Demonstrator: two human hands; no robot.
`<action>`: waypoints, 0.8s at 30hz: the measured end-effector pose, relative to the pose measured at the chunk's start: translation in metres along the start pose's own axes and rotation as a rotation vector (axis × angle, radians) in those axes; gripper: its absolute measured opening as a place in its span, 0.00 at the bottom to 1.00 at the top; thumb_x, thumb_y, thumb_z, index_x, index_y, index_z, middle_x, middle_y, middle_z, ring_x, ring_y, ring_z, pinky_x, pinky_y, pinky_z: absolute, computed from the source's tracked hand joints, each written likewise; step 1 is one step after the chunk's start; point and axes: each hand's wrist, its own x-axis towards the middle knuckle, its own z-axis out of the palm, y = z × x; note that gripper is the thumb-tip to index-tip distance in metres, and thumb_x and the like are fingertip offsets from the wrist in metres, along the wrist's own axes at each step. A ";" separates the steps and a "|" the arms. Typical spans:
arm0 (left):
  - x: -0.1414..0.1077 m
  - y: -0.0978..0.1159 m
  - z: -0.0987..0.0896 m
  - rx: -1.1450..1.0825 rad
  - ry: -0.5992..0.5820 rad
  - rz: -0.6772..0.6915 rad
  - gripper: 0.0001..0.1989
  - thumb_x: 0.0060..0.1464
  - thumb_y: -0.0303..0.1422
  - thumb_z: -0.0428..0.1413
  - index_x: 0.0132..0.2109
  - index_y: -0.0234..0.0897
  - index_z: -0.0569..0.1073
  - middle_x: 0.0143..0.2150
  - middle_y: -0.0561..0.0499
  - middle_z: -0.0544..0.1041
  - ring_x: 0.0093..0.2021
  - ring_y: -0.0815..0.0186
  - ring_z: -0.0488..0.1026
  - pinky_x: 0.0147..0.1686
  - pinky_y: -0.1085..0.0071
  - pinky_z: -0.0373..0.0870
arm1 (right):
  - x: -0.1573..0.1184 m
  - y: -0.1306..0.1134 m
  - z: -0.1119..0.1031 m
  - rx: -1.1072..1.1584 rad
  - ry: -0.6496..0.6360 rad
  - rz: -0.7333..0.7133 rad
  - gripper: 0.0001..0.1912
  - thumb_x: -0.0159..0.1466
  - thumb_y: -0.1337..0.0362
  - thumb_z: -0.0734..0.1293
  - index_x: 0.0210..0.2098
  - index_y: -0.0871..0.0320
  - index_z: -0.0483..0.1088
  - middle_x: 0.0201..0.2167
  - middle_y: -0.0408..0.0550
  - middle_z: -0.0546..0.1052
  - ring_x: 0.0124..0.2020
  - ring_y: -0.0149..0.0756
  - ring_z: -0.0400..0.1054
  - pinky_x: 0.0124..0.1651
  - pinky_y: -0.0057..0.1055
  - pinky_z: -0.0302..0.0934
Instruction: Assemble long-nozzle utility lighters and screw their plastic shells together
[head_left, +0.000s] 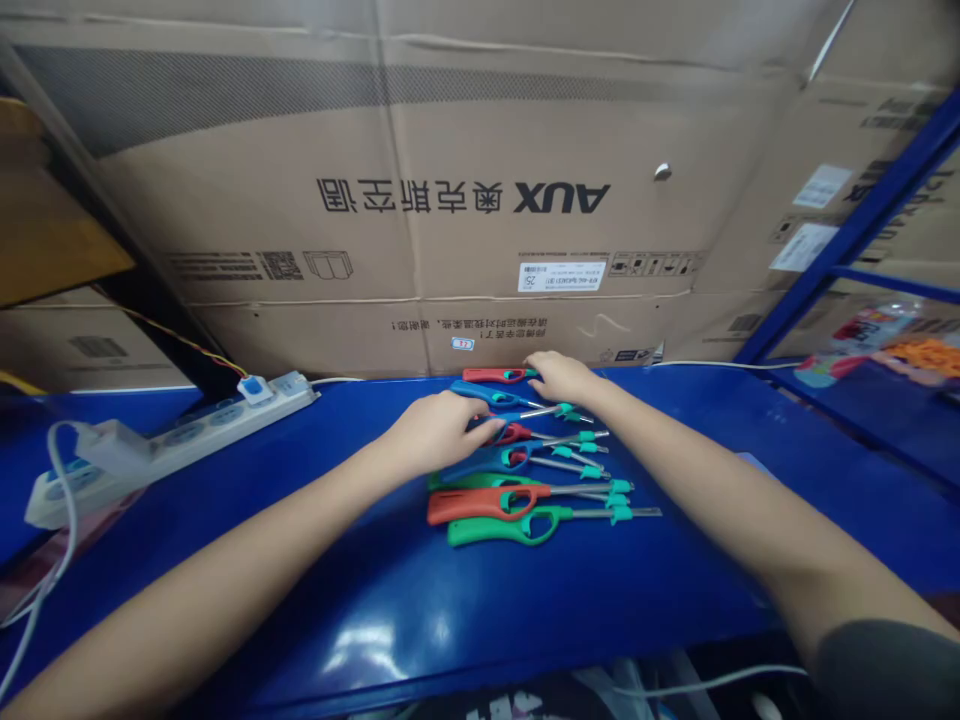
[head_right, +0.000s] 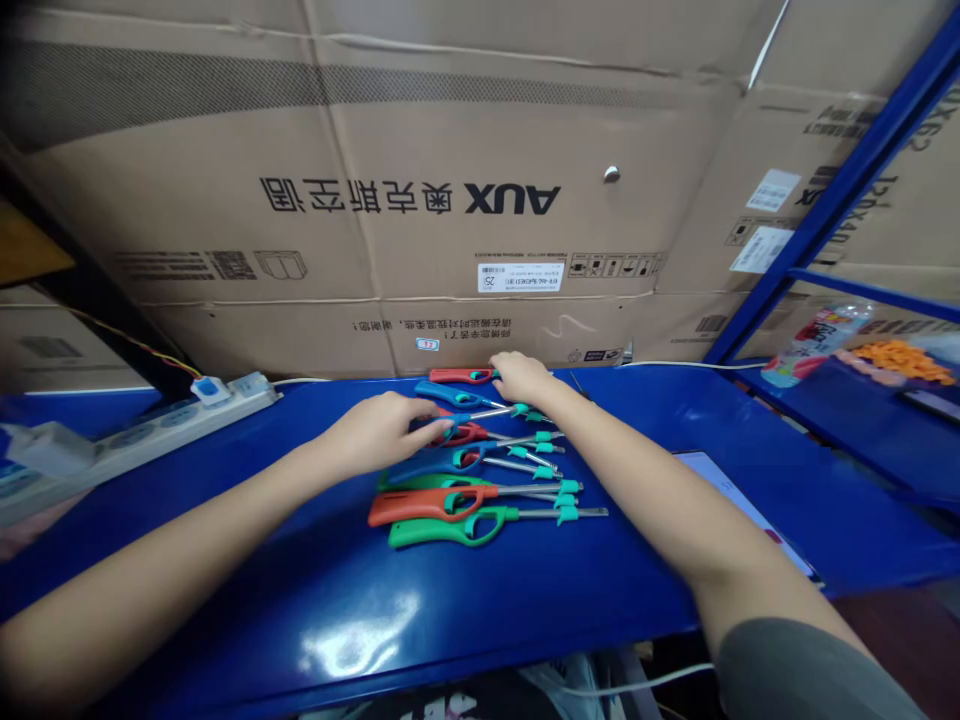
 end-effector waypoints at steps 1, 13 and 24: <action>0.009 -0.005 0.005 0.010 0.010 -0.002 0.20 0.67 0.45 0.48 0.39 0.37 0.79 0.33 0.45 0.81 0.31 0.59 0.76 0.31 0.69 0.65 | 0.009 0.001 0.008 -0.018 -0.005 0.007 0.19 0.70 0.57 0.66 0.57 0.58 0.69 0.56 0.53 0.73 0.51 0.42 0.71 0.52 0.45 0.69; 0.038 -0.016 0.027 0.087 0.340 0.031 0.28 0.63 0.40 0.58 0.65 0.34 0.64 0.64 0.37 0.67 0.65 0.48 0.62 0.62 0.54 0.58 | -0.026 -0.012 -0.028 0.036 0.057 -0.002 0.16 0.72 0.60 0.62 0.54 0.64 0.68 0.43 0.58 0.79 0.40 0.42 0.74 0.41 0.35 0.65; -0.086 0.074 -0.018 -0.136 -0.359 0.185 0.19 0.59 0.52 0.57 0.34 0.42 0.77 0.26 0.53 0.78 0.25 0.61 0.77 0.21 0.70 0.57 | -0.216 -0.101 -0.056 -0.044 0.115 -0.501 0.14 0.73 0.58 0.59 0.33 0.55 0.68 0.25 0.42 0.74 0.21 0.34 0.65 0.22 0.35 0.45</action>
